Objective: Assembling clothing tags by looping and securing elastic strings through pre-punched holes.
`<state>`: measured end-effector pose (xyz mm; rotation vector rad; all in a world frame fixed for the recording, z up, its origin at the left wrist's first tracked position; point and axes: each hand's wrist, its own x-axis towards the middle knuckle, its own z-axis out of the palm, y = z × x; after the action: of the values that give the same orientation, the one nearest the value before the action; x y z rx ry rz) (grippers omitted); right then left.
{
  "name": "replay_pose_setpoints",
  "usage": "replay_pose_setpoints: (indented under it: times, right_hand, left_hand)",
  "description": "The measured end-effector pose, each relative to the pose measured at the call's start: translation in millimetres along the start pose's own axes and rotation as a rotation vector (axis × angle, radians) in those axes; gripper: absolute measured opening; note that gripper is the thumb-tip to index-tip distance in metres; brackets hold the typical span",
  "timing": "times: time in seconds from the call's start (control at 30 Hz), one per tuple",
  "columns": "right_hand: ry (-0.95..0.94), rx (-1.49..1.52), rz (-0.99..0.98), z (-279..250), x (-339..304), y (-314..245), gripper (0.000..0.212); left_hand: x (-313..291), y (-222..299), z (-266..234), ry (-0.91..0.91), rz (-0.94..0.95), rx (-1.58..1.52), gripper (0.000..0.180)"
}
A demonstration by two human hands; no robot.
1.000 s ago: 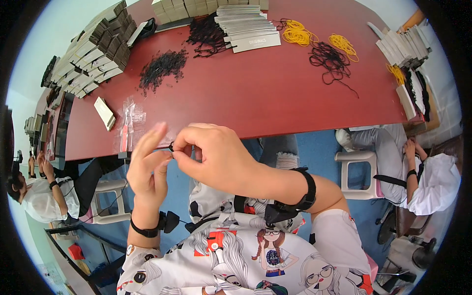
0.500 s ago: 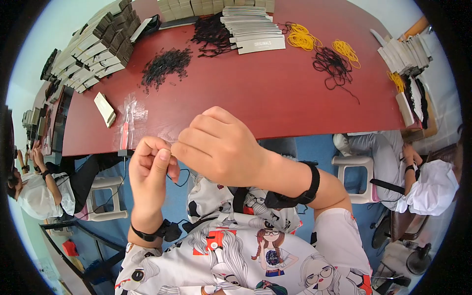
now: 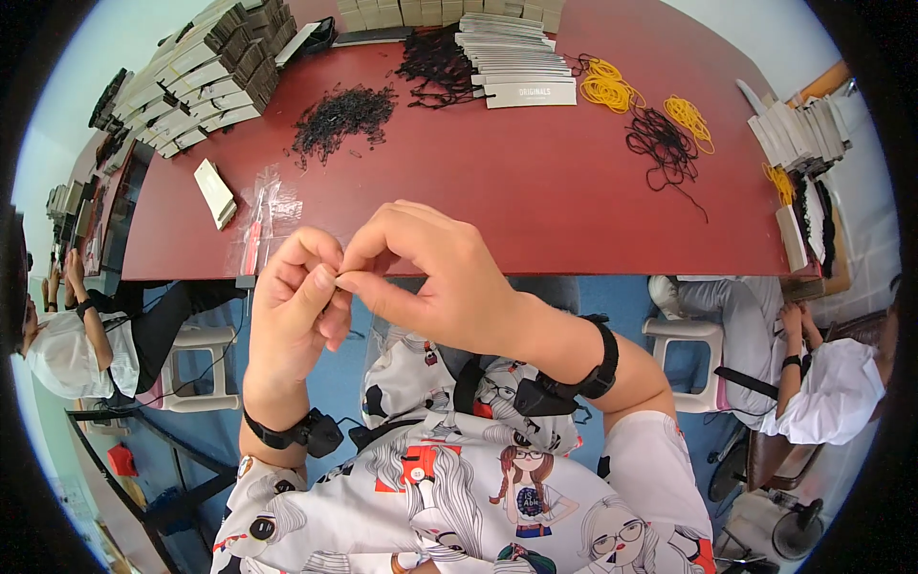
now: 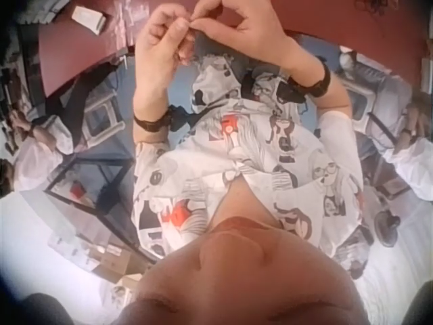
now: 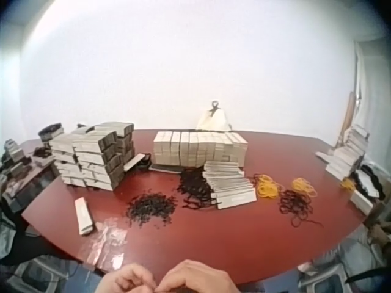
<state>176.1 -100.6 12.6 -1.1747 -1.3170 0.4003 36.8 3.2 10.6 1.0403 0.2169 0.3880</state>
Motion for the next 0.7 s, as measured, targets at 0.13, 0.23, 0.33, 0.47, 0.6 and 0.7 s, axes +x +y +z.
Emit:
replay_pose_setpoints:
  times: [0.13, 0.23, 0.33, 0.47, 0.6, 0.7]
  right_hand:
    - [-0.029, 0.212, 0.105, 3.6, -3.7, 7.1, 0.009]
    - [-0.028, 0.316, 0.245, 2.2, -2.4, 0.1, 0.011]
    - [-0.163, 0.243, 0.332, -2.3, -1.0, -4.4, 0.008]
    - [-0.195, 0.183, 0.31, -3.1, -0.6, -5.6, 0.008]
    - [-0.214, 0.18, 0.274, -2.0, -2.0, -2.9, 0.009]
    - [-0.218, 0.199, 0.266, 0.3, -4.0, 1.2, 0.01]
  left_hand:
    - [-5.2, -7.8, 6.7, 0.176, 0.226, 0.335, 0.011]
    - [-11.4, -7.4, -0.6, 0.193, 0.363, 0.585, 0.009]
    - [-12.0, -1.8, 4.3, 0.242, 0.392, 0.658, 0.009]
    - [-15.3, 7.0, 5.4, 0.234, 0.39, 0.831, 0.011]
    - [-17.0, 12.2, 10.4, 0.238, 0.378, 0.95, 0.011]
    - [-18.7, 13.4, 15.0, 0.256, 0.346, 0.975, 0.01]
